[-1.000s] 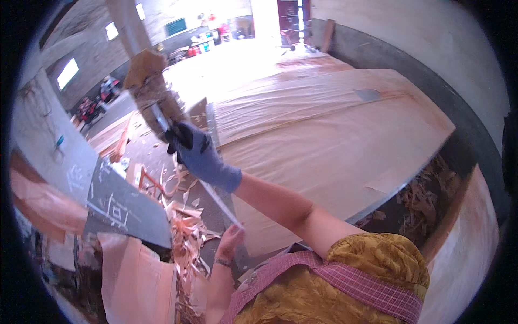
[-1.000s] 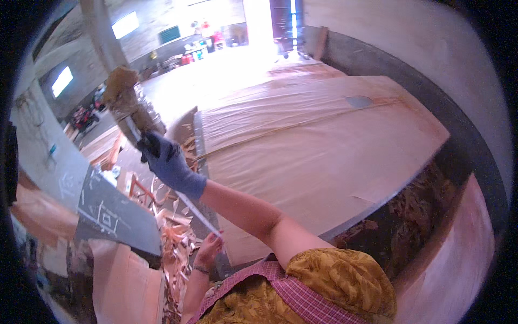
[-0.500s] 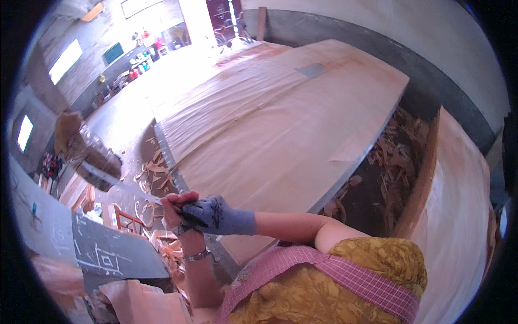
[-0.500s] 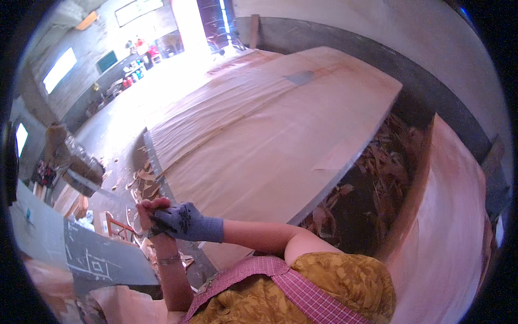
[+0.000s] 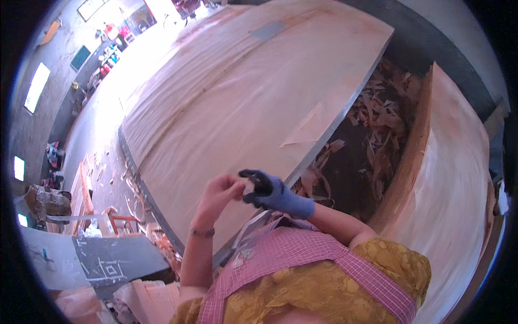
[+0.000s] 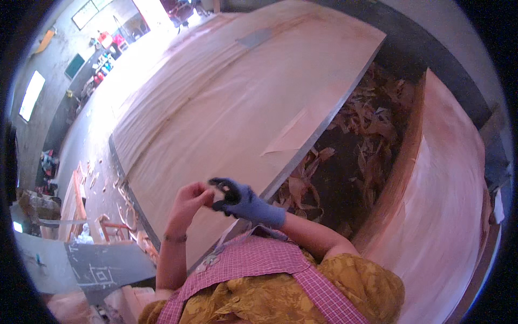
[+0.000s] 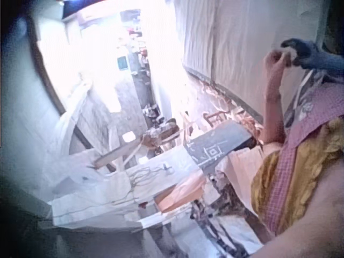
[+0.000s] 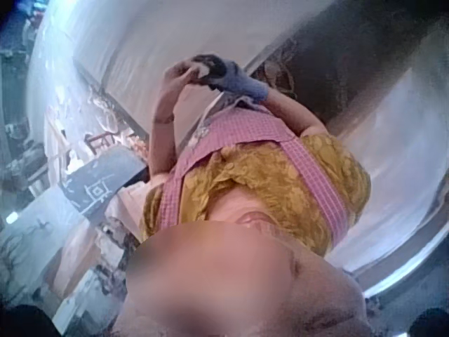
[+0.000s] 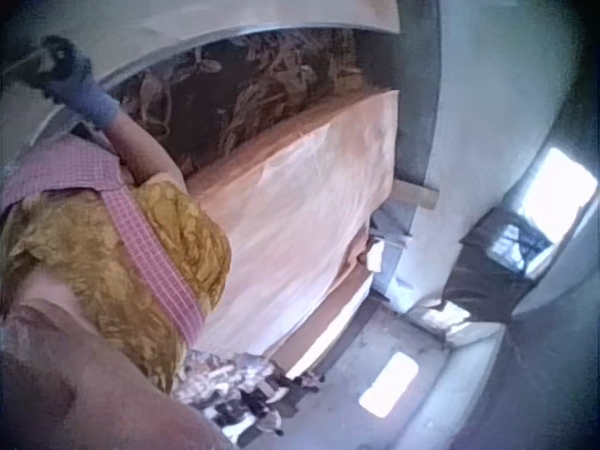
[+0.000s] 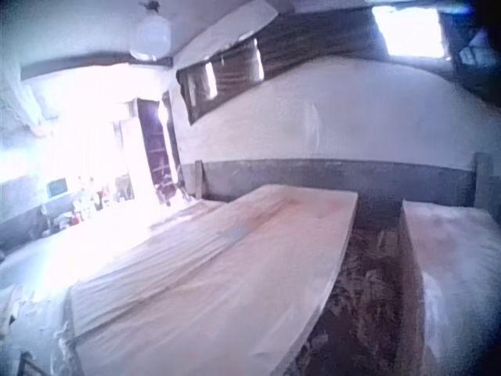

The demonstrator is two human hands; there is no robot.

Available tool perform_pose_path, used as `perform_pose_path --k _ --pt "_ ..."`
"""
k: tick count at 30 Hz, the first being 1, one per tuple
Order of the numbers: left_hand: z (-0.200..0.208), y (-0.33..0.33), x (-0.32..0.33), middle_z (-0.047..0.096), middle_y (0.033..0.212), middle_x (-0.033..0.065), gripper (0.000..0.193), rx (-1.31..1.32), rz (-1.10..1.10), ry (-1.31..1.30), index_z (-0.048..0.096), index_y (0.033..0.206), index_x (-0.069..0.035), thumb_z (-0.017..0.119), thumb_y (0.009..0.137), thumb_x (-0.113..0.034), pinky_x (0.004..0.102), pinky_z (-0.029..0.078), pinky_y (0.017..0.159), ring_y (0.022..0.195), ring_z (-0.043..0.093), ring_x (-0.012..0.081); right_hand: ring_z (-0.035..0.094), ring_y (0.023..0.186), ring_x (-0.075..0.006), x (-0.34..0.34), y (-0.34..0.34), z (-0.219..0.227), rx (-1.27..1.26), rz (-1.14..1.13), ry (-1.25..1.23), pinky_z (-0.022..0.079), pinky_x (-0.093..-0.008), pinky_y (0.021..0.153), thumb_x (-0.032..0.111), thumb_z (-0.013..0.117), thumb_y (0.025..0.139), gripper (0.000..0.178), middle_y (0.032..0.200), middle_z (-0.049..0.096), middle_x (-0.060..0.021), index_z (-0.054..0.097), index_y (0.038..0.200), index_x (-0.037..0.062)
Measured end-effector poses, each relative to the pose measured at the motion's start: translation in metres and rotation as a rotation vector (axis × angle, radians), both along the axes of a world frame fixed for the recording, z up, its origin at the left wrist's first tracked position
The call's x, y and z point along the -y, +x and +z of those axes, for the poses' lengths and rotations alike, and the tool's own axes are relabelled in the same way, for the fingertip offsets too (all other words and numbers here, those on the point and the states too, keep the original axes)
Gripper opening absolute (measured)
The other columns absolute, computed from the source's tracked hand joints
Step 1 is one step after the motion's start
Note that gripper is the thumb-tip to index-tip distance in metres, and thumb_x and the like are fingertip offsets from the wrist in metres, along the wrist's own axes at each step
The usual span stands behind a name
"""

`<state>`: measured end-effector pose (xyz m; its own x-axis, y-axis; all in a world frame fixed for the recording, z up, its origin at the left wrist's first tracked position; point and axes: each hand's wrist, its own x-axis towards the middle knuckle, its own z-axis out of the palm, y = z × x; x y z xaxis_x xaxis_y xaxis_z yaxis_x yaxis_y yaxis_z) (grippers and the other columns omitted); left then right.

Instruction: The person applies adhesive strips to tears in large wood veneer sheets using a small blade to trim the tape and smooths the surface by hand.

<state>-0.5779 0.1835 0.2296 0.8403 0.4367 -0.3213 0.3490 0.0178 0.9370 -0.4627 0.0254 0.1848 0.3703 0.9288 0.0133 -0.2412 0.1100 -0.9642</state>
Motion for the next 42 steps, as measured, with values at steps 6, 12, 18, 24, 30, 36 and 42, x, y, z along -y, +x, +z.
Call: perform_pose_path --k 6,12,18,24,30,36,42 --pt "-0.126 0.146 -0.006 0.066 0.075 0.0078 0.029 -0.154 0.011 0.461 0.065 0.089 0.0 0.066 0.089 -0.029 0.0318 0.049 0.064 0.069 0.061 0.015 0.061 0.08 -0.0096 0.088 0.1 -0.146 -0.126 -0.227 -0.188 0.051 -0.0253 0.07 0.011 0.064 0.093 0.025 0.093 0.068 -0.0019 0.064 0.114 -0.0017" --pt "-0.21 0.257 -0.009 0.066 0.093 0.0154 0.026 -0.271 0.06 0.73 0.065 0.088 -0.004 0.066 0.086 -0.03 0.045 0.049 0.077 0.087 0.063 0.0331 0.058 0.058 -0.0081 0.095 0.162 -0.222 -0.172 -0.397 -0.347 0.045 -0.0226 0.051 0.017 0.061 0.095 0.016 0.076 0.065 -0.0011 0.066 0.104 0.0039" --pt "-0.224 0.282 -0.006 0.063 0.098 0.0115 0.024 -0.504 0.112 0.776 0.061 0.09 -0.005 0.069 0.083 -0.026 0.0441 0.046 0.084 0.098 0.059 0.0313 0.058 0.054 -0.0108 0.082 0.193 -0.246 -0.313 -0.329 -0.467 0.047 -0.0265 0.046 0.009 0.056 0.094 0.01 0.072 0.062 -0.0038 0.063 0.096 0.0013" --pt "-0.22 0.218 0.035 0.058 0.129 0.0094 0.046 0.106 -0.331 1.239 0.062 0.119 -0.008 0.071 0.08 -0.031 0.0454 0.039 0.099 0.123 0.05 0.0283 0.059 0.056 -0.0104 0.085 0.203 -0.24 -0.324 -0.224 -0.543 0.048 -0.0262 0.049 0.011 0.059 0.093 0.009 0.073 0.064 -0.0035 0.062 0.092 0.0025" --pt "-0.219 0.209 0.041 0.04 0.15 0.0063 0.069 -0.076 -0.453 1.197 0.05 0.138 -0.015 0.073 0.077 -0.039 0.0499 0.031 0.108 0.138 0.036 0.0276 0.067 0.077 -0.0308 0.09 0.244 -0.181 1.056 -0.183 -0.666 0.053 -0.0405 0.069 0.018 0.063 0.086 0.017 0.088 0.069 -0.013 0.062 0.099 0.0075" --pt "-0.205 0.236 0.03 0.045 0.145 0.0067 0.058 -0.113 -0.503 1.061 0.05 0.137 -0.012 0.065 0.085 -0.032 0.0478 0.035 0.102 0.131 0.042 0.0256 0.07 0.083 -0.0281 0.086 0.332 -0.155 0.764 -0.438 -0.572 0.054 -0.0357 0.072 0.01 0.064 0.085 0.024 0.092 0.071 -0.0103 0.065 0.109 0.0062" --pt "-0.22 0.373 0.059 0.047 0.146 0.0061 0.051 0.081 -0.443 1.215 0.051 0.137 -0.013 0.058 0.087 -0.022 0.0439 0.036 0.102 0.127 0.045 0.0265 0.062 0.065 -0.0098 0.073 0.422 -0.22 -0.034 -0.437 -0.551 0.049 -0.0255 0.057 0.016 0.063 0.093 0.018 0.08 0.069 -0.0019 0.067 0.104 0.003"
